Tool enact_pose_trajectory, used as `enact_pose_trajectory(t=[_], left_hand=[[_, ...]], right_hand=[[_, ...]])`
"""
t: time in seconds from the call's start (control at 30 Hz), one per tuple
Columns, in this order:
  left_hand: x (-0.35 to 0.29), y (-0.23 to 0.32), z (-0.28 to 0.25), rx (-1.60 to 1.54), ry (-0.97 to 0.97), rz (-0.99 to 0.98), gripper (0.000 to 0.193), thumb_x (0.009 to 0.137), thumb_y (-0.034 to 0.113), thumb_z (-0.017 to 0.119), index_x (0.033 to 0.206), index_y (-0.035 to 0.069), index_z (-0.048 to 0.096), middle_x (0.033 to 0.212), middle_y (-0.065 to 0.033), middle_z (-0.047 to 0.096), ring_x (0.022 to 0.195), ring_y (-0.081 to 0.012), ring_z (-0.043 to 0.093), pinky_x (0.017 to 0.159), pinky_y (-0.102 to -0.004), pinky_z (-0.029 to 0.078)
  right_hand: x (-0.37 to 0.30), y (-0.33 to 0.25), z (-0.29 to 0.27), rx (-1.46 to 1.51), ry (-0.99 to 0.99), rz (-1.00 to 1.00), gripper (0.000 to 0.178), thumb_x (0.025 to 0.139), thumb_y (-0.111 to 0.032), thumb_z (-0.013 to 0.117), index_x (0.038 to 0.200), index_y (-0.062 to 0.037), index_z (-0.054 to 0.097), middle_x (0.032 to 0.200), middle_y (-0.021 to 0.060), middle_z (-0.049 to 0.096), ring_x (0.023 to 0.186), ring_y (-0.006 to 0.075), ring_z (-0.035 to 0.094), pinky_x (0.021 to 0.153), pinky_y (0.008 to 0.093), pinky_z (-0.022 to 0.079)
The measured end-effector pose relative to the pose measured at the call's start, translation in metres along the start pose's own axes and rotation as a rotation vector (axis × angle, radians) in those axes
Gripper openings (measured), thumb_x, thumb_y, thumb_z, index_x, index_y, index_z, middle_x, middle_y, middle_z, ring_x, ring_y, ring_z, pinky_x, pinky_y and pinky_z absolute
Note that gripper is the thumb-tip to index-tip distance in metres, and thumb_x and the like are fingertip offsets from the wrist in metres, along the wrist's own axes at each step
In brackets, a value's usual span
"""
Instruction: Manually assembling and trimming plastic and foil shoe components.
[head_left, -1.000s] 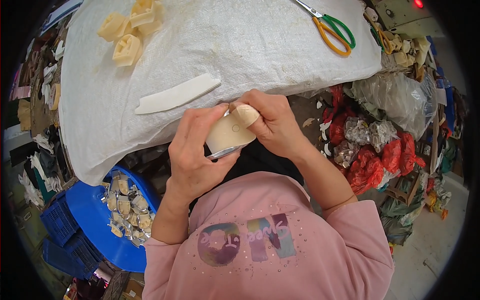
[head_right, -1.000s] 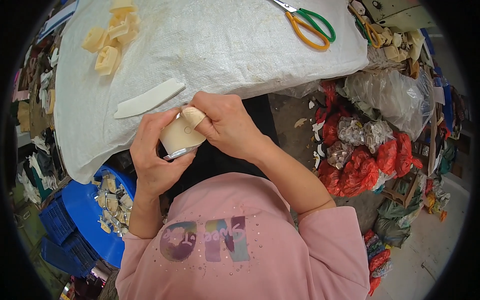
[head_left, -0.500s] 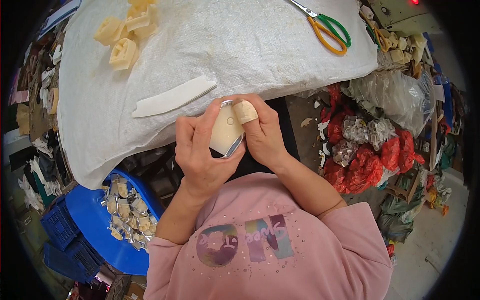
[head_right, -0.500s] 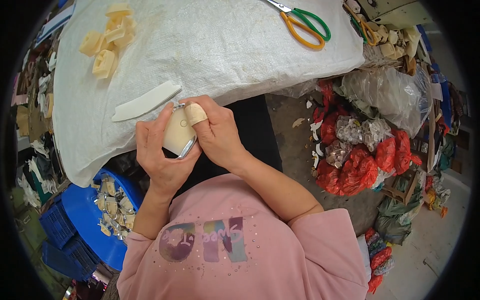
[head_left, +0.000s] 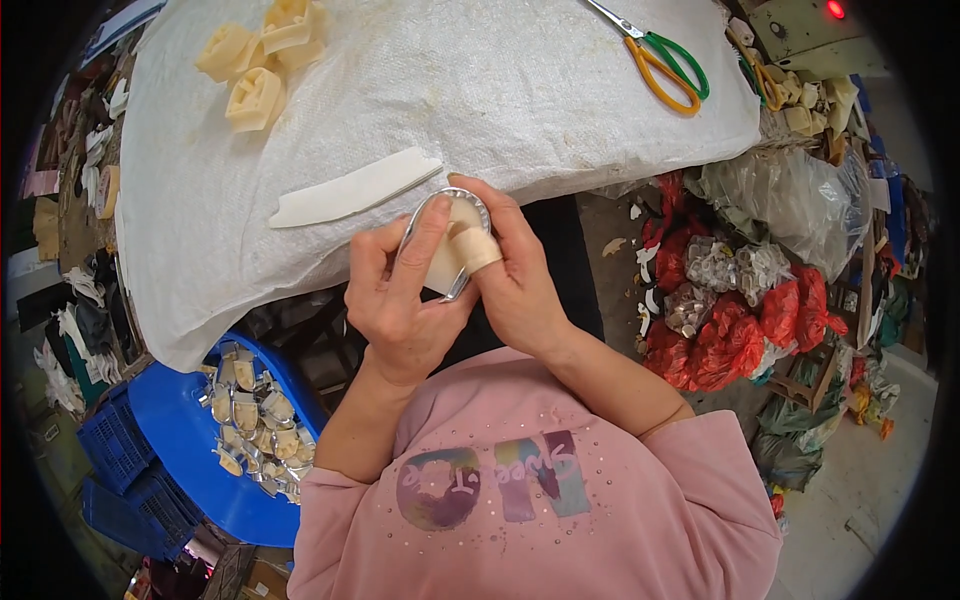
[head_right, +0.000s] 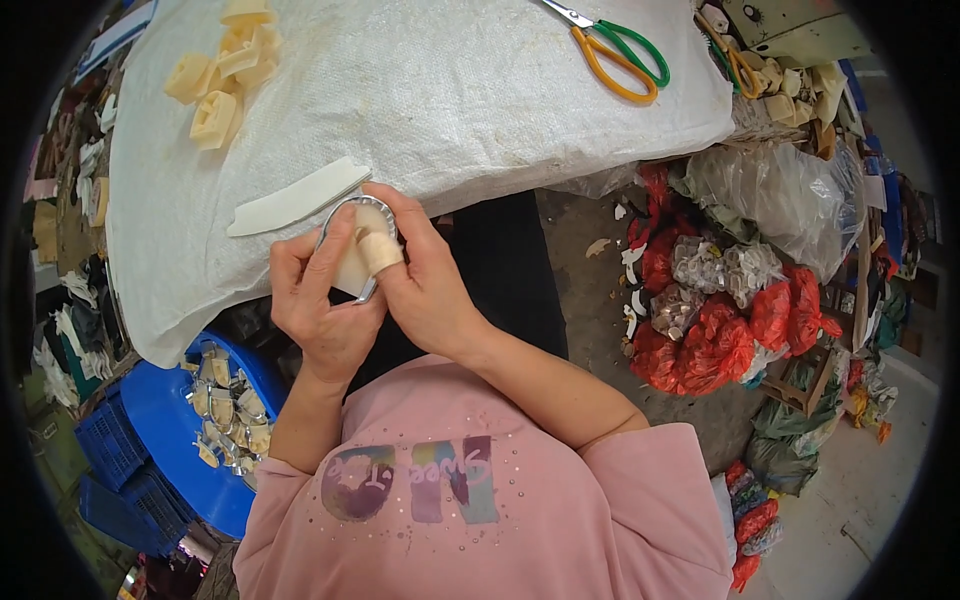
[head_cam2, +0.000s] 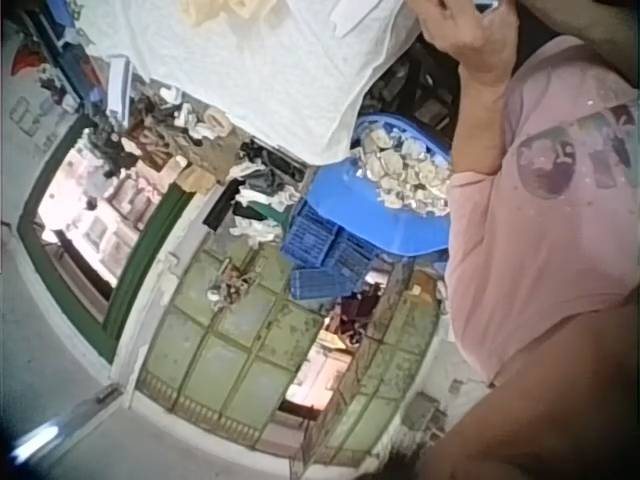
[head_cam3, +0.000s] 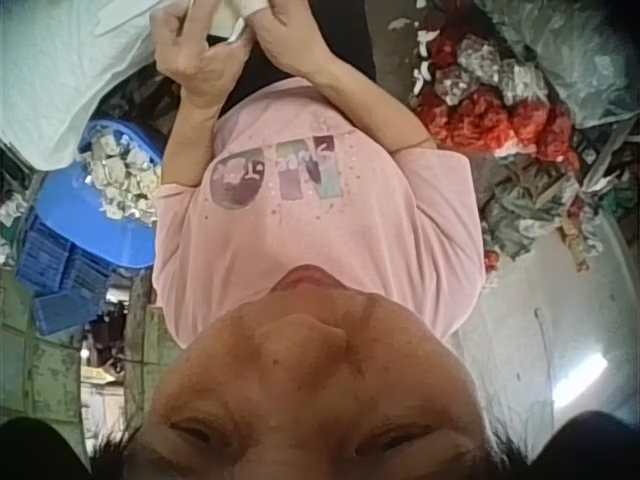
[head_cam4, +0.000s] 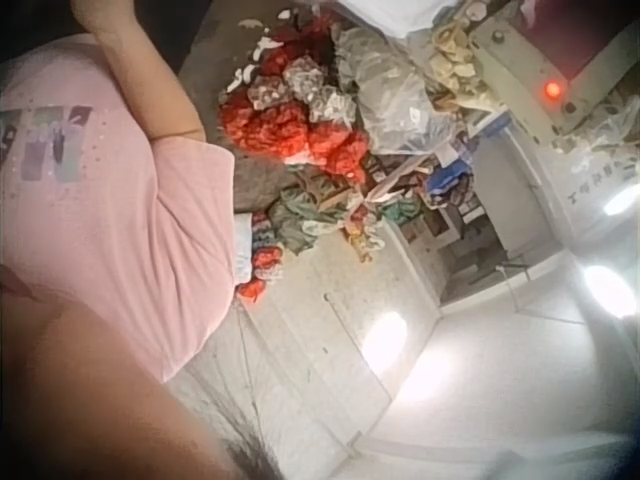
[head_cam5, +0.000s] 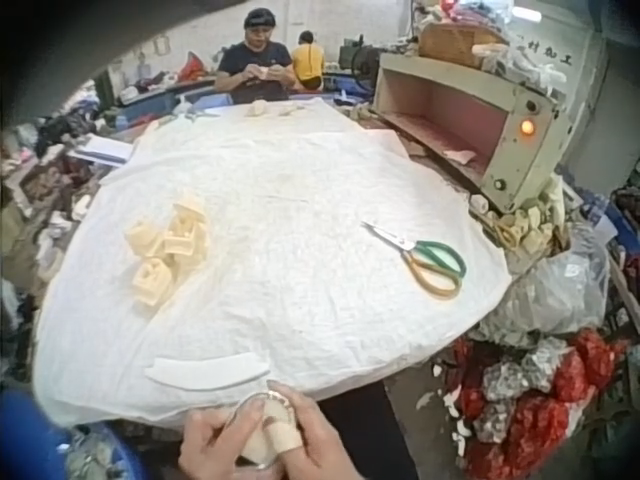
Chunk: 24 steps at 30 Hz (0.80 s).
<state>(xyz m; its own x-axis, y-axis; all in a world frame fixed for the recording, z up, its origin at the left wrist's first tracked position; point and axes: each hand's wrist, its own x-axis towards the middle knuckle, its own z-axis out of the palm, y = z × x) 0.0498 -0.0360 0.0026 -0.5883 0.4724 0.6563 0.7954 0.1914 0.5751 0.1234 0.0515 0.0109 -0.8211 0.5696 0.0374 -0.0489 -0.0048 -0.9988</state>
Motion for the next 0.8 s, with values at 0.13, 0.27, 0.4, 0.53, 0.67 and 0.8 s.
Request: enact_pose_trajectory(t=[0.13,0.27,0.4,0.53,0.67,0.8], left_hand=[[-0.002,-0.004,-0.002,-0.050,-0.062,-0.027,0.067,0.053,0.004,0.084,0.116,0.006,0.063,0.089,-0.0085,0.055,0.076,-0.0201,0.056,0.064,-0.0284,0.049],[0.005,-0.009,-0.010,-0.328,-0.207,-0.327,0.081,0.069,0.013,0.079,0.138,0.006,0.038,0.088,-0.0098,0.054,0.074,-0.0192,0.057,0.062,-0.0277,0.048],[0.007,-0.010,-0.022,-0.960,-0.440,-0.796,0.069,0.089,0.040,0.060,0.139,0.003,0.031,0.089,-0.0095,0.058,0.067,-0.0127,0.056,0.060,-0.0240,0.045],[-0.004,0.009,-0.020,-1.529,-0.475,-0.927,0.064,0.091,0.035,0.058,0.137,0.000,0.031,0.090,-0.0105,0.059,0.072,-0.0135,0.057,0.061,-0.0225,0.044],[-0.003,0.001,-0.021,-0.978,-0.291,-0.578,0.048,0.087,0.018,0.065,0.126,0.000,0.044,0.101,-0.0112,0.056,0.080,-0.0136,0.055,0.068,-0.0235,0.045],[-0.003,0.005,-0.016,-0.879,-0.113,-0.415,0.023,0.080,0.005,0.071,0.099,-0.001,0.060,0.100,-0.0102,0.056,0.083,-0.0151,0.055,0.071,-0.0251,0.046]], right_hand=[[0.000,0.011,-0.003,0.037,-0.011,-0.015,0.044,0.093,-0.011,0.051,0.133,-0.0006,0.038,0.122,0.0124,0.051,0.113,0.0190,0.049,0.095,0.0300,0.039],[0.007,0.011,-0.024,0.236,-0.159,0.175,0.053,0.095,-0.030,0.053,0.138,-0.0049,0.038,0.110,0.0059,0.052,0.099,0.0144,0.051,0.090,0.0280,0.041],[0.013,0.024,-0.037,0.106,-0.225,-0.053,0.047,0.096,-0.033,0.050,0.135,-0.0073,0.044,0.103,0.0038,0.049,0.088,0.0113,0.049,0.076,0.0242,0.044],[0.014,0.006,-0.036,0.149,-0.068,0.020,0.036,0.097,-0.026,0.047,0.126,-0.0060,0.051,0.100,0.0040,0.055,0.082,0.0084,0.053,0.065,0.0217,0.046],[0.021,0.007,-0.037,0.345,0.072,0.289,0.026,0.093,-0.021,0.045,0.108,-0.0040,0.057,0.080,0.0013,0.057,0.066,0.0057,0.051,0.053,0.0203,0.040],[0.017,0.004,-0.033,0.432,0.021,0.424,0.021,0.091,-0.023,0.044,0.094,-0.0067,0.056,0.072,-0.0008,0.053,0.053,0.0043,0.043,0.045,0.0203,0.032]])
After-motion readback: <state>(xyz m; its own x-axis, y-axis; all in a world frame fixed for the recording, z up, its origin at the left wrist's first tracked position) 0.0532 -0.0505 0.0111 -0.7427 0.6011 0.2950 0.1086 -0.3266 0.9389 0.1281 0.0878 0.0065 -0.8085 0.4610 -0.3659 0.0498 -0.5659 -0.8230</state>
